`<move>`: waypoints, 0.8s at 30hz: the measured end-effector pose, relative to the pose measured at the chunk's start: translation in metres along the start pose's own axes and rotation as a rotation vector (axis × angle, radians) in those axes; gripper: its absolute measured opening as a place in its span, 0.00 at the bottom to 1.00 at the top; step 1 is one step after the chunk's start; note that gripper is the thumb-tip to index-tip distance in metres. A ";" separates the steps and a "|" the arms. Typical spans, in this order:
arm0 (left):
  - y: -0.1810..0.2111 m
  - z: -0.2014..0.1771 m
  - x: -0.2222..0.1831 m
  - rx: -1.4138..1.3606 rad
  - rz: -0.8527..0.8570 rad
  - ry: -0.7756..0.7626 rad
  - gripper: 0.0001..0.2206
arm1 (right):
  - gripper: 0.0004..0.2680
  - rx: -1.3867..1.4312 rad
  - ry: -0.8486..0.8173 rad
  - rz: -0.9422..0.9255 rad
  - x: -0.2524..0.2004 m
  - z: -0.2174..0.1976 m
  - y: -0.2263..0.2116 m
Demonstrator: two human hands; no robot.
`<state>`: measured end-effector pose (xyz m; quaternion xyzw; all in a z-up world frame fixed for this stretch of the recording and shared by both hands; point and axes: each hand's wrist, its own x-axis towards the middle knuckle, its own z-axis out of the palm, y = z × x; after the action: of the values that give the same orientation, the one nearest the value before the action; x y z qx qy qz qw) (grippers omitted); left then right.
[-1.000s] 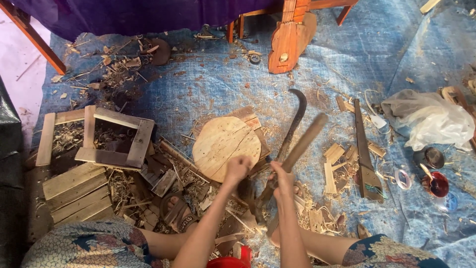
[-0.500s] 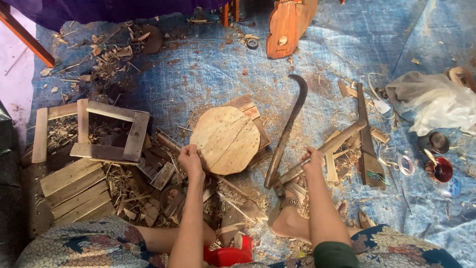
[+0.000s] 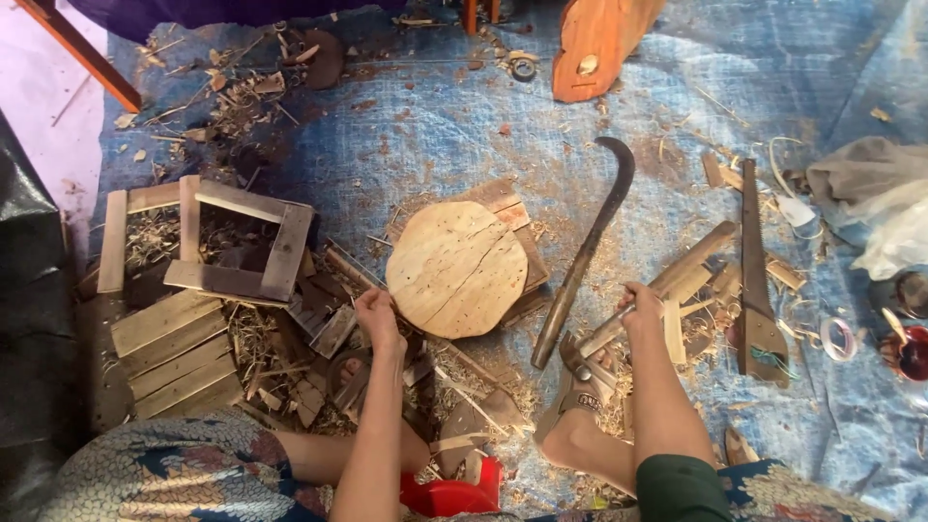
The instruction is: The person sits on the floor of a woodworking area and hammers nails into a round wooden disc using a hammer. They then fit small wooden strips into a small wooden box frame, pressing the pieces together by hand, and finally sand the assembled wooden piece with a sanding block.
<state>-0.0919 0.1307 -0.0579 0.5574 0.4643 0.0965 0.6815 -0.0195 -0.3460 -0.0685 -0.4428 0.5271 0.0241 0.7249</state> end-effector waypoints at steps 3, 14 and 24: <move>-0.009 -0.001 0.007 -0.012 -0.057 -0.034 0.11 | 0.03 -0.009 0.022 -0.017 0.002 0.005 -0.001; -0.009 0.006 0.001 -0.152 -0.155 -0.185 0.18 | 0.06 -0.066 0.041 0.003 0.003 0.006 -0.002; -0.001 0.007 0.003 -0.230 -0.149 -0.226 0.18 | 0.04 0.013 0.057 -0.067 -0.001 0.001 0.004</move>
<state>-0.0859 0.1277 -0.0606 0.4473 0.4105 0.0348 0.7938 -0.0218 -0.3424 -0.0703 -0.4560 0.5325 -0.0164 0.7129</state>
